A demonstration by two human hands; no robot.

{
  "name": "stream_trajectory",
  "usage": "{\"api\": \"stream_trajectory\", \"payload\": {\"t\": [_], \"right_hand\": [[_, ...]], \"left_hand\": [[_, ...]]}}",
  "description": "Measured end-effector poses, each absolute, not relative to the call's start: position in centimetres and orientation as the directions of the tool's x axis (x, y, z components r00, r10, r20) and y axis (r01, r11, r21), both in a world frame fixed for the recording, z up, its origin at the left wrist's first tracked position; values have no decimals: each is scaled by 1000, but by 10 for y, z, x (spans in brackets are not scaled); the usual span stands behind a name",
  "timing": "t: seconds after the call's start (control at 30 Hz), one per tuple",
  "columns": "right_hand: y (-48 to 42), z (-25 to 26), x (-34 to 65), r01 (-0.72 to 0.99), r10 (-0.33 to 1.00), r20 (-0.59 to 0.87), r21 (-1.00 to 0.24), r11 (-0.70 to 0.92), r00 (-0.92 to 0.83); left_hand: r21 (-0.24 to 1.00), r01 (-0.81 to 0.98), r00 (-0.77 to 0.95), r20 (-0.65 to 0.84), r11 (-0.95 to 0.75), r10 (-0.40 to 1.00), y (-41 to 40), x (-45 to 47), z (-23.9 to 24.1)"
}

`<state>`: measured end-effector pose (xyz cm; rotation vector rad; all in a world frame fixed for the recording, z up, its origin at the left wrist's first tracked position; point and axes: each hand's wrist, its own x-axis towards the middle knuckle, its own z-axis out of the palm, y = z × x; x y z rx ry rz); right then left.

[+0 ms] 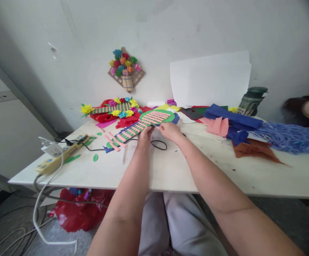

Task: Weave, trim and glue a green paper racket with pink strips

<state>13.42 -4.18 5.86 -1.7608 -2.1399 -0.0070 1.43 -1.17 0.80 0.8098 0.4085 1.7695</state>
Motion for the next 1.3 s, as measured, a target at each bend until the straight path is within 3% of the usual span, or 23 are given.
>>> {"api": "stream_trajectory", "payload": {"t": [0.43,1.3], "right_hand": [[-48,57,131,969,918,360,-115,220,-166],[-42,60,140,951,921,349,-181,249,-175]], "left_hand": [[641,-689,-189,289,-337,938,-11,16,8],[637,-711,-187,240,-300,953,-15,13,12]]}}
